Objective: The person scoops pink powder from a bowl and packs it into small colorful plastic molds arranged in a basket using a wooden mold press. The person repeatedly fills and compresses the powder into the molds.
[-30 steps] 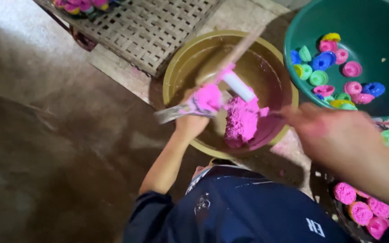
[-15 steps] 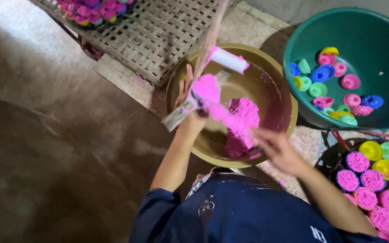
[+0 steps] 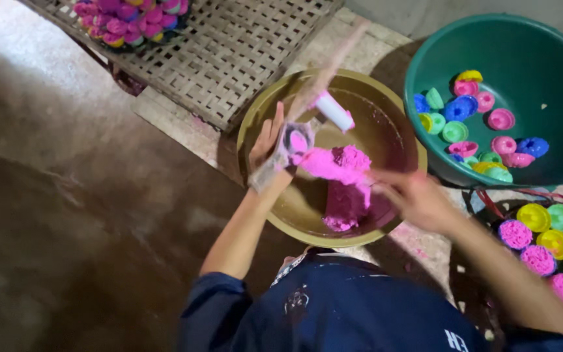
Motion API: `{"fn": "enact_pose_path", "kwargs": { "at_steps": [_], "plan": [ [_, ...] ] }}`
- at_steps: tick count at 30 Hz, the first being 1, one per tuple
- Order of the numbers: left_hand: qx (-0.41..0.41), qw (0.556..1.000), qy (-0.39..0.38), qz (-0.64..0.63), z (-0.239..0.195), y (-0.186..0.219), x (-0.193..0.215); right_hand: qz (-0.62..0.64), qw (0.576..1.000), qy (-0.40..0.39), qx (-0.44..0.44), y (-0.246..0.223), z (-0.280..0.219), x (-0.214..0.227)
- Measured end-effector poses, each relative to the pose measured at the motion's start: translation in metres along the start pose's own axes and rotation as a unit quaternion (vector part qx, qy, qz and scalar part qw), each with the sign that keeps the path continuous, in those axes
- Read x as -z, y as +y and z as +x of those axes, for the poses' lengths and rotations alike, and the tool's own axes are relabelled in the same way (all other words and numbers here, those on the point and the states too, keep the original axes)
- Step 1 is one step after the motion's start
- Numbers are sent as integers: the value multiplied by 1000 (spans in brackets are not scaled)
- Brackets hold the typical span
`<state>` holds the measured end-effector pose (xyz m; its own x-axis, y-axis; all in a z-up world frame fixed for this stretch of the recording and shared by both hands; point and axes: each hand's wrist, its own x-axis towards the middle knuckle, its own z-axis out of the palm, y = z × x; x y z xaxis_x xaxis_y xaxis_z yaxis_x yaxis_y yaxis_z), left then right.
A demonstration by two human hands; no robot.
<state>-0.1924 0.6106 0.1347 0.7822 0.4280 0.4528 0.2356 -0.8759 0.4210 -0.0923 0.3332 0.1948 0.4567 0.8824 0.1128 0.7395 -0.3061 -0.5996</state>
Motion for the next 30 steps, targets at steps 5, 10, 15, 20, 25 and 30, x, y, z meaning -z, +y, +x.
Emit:
{"fn": "enact_pose_path", "kwargs": {
  "at_steps": [5, 10, 15, 20, 25, 30],
  "plan": [
    [-77, 991, -107, 5, -22, 11, -15, -56, 984, -158, 62, -34, 47, 62],
    [-140, 981, -87, -98, -44, 18, -29, -494, 851, -145, 108, -65, 41, -10],
    [122, 906, -320, -249, -41, 8, -6, -423, 883, -89, 183, -66, 17, 20],
    [-50, 981, -179, -55, -29, 1, 13, -500, 851, -157, 28, -109, 15, 78],
    [-120, 943, -134, -281, -36, 13, -6, -549, 814, -138, 126, -83, 36, 2],
    [-162, 962, -139, -171, -44, 9, -15, -450, 873, -121, 143, -64, 24, -15]
  ]
}}
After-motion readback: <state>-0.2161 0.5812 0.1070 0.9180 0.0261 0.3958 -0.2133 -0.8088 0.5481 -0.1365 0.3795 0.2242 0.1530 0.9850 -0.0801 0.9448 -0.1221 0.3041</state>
